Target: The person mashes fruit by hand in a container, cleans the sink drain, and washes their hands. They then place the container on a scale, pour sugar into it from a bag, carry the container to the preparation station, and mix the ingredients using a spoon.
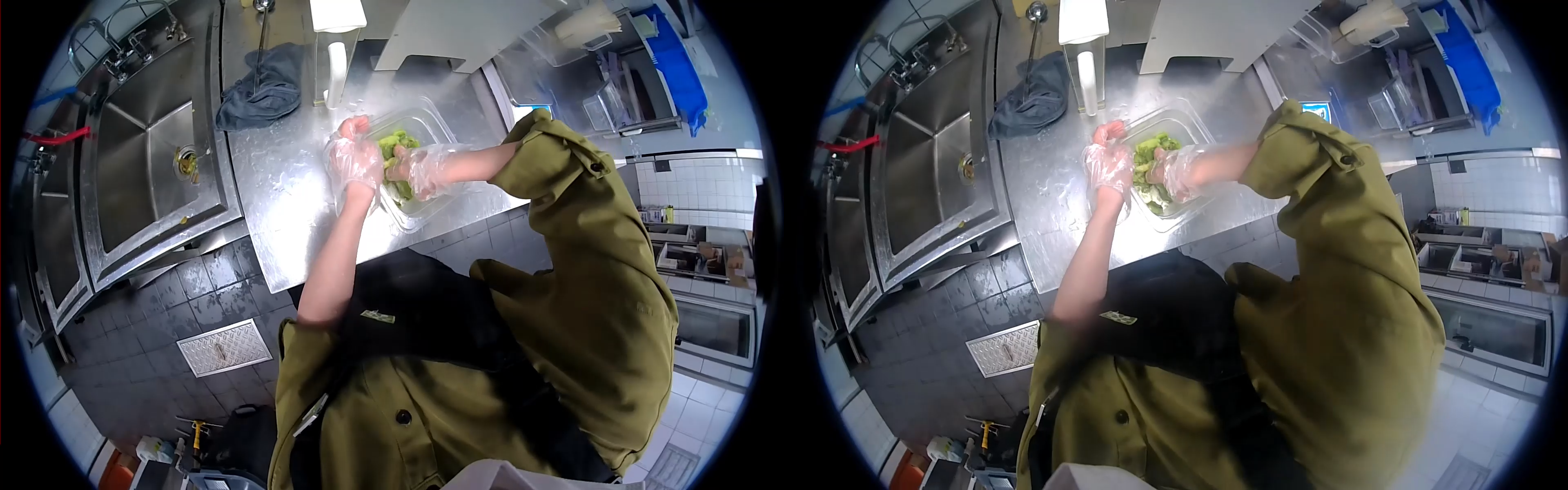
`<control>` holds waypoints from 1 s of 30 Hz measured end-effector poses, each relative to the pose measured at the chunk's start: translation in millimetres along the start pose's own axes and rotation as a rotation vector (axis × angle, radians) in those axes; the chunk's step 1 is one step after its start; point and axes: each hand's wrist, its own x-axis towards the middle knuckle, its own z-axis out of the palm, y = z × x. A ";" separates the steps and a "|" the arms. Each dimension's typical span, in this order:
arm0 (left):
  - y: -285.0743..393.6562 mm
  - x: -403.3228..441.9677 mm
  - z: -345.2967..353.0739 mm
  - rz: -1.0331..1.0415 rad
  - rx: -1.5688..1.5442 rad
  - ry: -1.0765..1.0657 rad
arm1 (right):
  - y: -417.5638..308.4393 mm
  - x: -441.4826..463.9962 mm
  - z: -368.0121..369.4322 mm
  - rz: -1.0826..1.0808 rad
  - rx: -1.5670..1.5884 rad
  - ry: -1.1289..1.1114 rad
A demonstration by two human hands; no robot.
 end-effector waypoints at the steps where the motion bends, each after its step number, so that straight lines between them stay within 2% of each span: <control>1: 1.8 -2.0 -1.4 -0.013 0.015 -0.007 | 1.0 6.1 2.7 -0.022 -0.018 -0.004; 5: -1.2 -2.3 1.4 0.014 -0.049 0.017 | 7.3 18.0 22.6 -0.056 0.135 0.103; 8: -1.5 -1.5 3.3 0.024 -0.045 0.046 | 8.8 13.5 30.3 -0.215 0.285 0.299; 11: -6.3 -0.3 5.6 0.077 -0.071 0.088 | -5.9 23.5 20.1 -0.120 0.176 0.166; 14: -4.8 1.9 2.2 0.057 -0.065 0.056 | 10.6 34.5 39.6 -0.146 0.410 0.435; 16: -2.8 1.4 2.3 0.036 -0.060 0.042 | 37.9 34.5 47.3 -0.314 0.218 0.629; 18: -2.3 0.3 0.3 0.026 -0.058 0.023 | 49.1 33.4 49.7 -0.316 -0.013 0.660; 19: -1.8 0.4 0.1 0.024 -0.056 0.013 | 51.0 30.8 47.4 -0.235 -0.149 0.595; 21: -0.8 0.4 2.2 0.016 -0.106 0.012 | 12.1 -13.0 5.5 0.030 0.021 0.431; 24: -2.1 0.7 2.4 0.003 -0.110 0.006 | 4.0 -4.6 27.8 -0.004 0.141 0.533; 25: -2.9 0.8 1.9 -0.001 -0.099 0.002 | -13.8 -22.1 1.1 0.114 0.296 0.367; 29: -8.6 2.8 1.3 0.028 -0.054 -0.027 | 8.2 33.3 42.2 -0.117 0.455 0.624; 30: -15.1 4.1 2.9 0.041 -0.074 -0.026 | 14.9 42.4 44.9 -0.122 0.450 0.574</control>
